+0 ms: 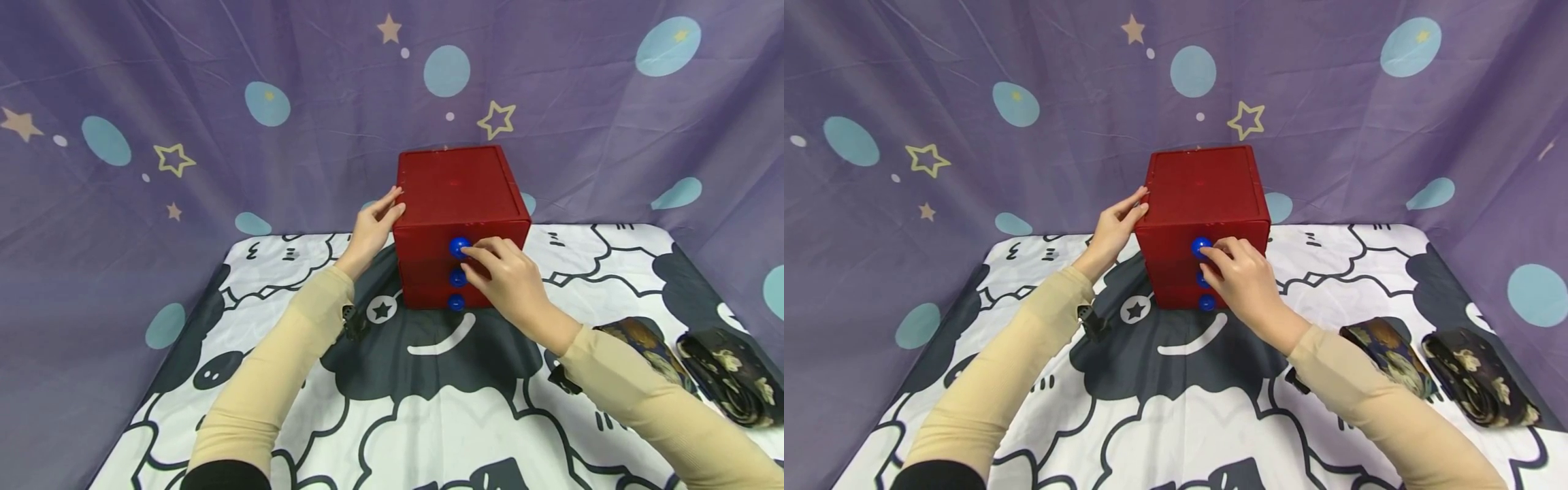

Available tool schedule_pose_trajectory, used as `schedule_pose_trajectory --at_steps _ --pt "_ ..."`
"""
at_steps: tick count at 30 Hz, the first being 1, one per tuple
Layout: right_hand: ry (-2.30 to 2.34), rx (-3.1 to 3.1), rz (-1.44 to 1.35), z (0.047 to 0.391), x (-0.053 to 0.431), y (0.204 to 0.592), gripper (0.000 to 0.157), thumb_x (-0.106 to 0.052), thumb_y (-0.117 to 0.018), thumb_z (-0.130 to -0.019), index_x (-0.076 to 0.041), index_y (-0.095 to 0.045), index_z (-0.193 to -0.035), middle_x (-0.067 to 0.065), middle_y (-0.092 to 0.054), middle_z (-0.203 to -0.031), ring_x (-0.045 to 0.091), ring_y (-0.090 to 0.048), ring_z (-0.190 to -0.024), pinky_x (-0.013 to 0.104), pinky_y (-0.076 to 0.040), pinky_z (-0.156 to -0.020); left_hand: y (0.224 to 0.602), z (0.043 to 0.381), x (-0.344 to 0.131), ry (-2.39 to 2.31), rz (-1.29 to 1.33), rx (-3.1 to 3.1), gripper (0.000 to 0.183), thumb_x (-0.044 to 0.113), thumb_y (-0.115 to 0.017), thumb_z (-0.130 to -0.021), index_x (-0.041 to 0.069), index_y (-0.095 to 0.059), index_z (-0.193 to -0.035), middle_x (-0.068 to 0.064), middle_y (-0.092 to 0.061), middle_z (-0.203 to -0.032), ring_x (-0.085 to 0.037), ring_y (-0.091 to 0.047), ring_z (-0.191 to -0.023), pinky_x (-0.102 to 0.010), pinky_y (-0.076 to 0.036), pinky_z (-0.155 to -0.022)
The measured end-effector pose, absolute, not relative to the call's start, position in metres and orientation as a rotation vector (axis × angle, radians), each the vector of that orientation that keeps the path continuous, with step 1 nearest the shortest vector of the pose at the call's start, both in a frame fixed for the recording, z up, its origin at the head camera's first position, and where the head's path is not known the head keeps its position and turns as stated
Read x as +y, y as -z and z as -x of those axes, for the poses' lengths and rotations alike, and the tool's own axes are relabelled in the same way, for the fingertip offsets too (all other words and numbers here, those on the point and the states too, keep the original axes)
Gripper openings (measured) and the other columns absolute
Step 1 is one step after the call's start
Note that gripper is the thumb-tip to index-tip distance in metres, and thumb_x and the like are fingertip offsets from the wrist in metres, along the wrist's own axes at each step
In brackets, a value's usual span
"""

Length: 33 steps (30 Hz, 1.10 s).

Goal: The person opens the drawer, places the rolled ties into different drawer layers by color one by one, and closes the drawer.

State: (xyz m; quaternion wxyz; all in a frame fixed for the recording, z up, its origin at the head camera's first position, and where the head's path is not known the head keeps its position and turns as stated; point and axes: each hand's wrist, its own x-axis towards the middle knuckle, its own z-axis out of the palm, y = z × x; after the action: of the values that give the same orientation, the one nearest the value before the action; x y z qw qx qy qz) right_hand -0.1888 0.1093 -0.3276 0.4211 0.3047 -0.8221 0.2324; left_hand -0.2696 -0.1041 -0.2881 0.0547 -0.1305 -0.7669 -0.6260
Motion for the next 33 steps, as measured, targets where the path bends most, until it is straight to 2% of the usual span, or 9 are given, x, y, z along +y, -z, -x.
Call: schedule_pose_trajectory --at_steps 3,8,29,33 --pt "-0.594 -2.061 -0.768 0.187 0.11 0.328 0.031 -0.006 -0.078 -0.063 -0.001 -0.068 -0.092 0.013 -0.06 -0.087 0.025 -0.055 -0.076 0.035 -0.052 -0.061 0.282 0.263 -0.103 1.887 0.404 -2.33 0.042 0.011 -0.051 -0.089 0.003 -0.044 -0.13 -0.007 -0.034 -0.139 -0.015 -0.033 -0.126 -0.023 -0.032 -0.101" --pt "-0.606 -2.073 -0.765 0.184 0.11 0.33 0.033 -0.006 -0.079 -0.061 -0.001 -0.068 -0.092 0.012 -0.06 -0.087 0.024 -0.055 -0.076 0.033 -0.052 -0.061 0.279 0.26 -0.102 1.877 0.406 -2.336 0.042 0.011 -0.051 -0.09 0.003 -0.043 -0.13 -0.008 -0.034 -0.139 -0.016 -0.034 -0.126 -0.022 -0.031 -0.1" --pt "-0.727 -2.185 -0.72 0.18 0.11 0.348 0.026 -0.01 -0.076 -0.068 -0.004 -0.068 -0.092 0.008 -0.06 -0.086 0.022 -0.055 -0.077 0.033 -0.051 -0.062 0.281 0.262 -0.102 1.882 0.417 -2.32 0.042 0.011 -0.052 -0.089 0.002 -0.044 -0.129 -0.009 -0.035 -0.139 -0.017 -0.035 -0.125 -0.022 -0.031 -0.101" --pt "-0.742 -2.21 -0.702 0.181 0.11 0.354 0.025 -0.011 -0.075 -0.069 -0.004 -0.069 -0.091 0.008 -0.061 -0.085 0.022 -0.056 -0.077 0.034 -0.051 -0.063 0.293 0.273 -0.104 1.876 0.414 -2.312 0.042 0.014 -0.053 -0.089 0.007 -0.046 -0.129 -0.003 -0.037 -0.138 -0.012 -0.036 -0.124 -0.02 -0.032 -0.099"
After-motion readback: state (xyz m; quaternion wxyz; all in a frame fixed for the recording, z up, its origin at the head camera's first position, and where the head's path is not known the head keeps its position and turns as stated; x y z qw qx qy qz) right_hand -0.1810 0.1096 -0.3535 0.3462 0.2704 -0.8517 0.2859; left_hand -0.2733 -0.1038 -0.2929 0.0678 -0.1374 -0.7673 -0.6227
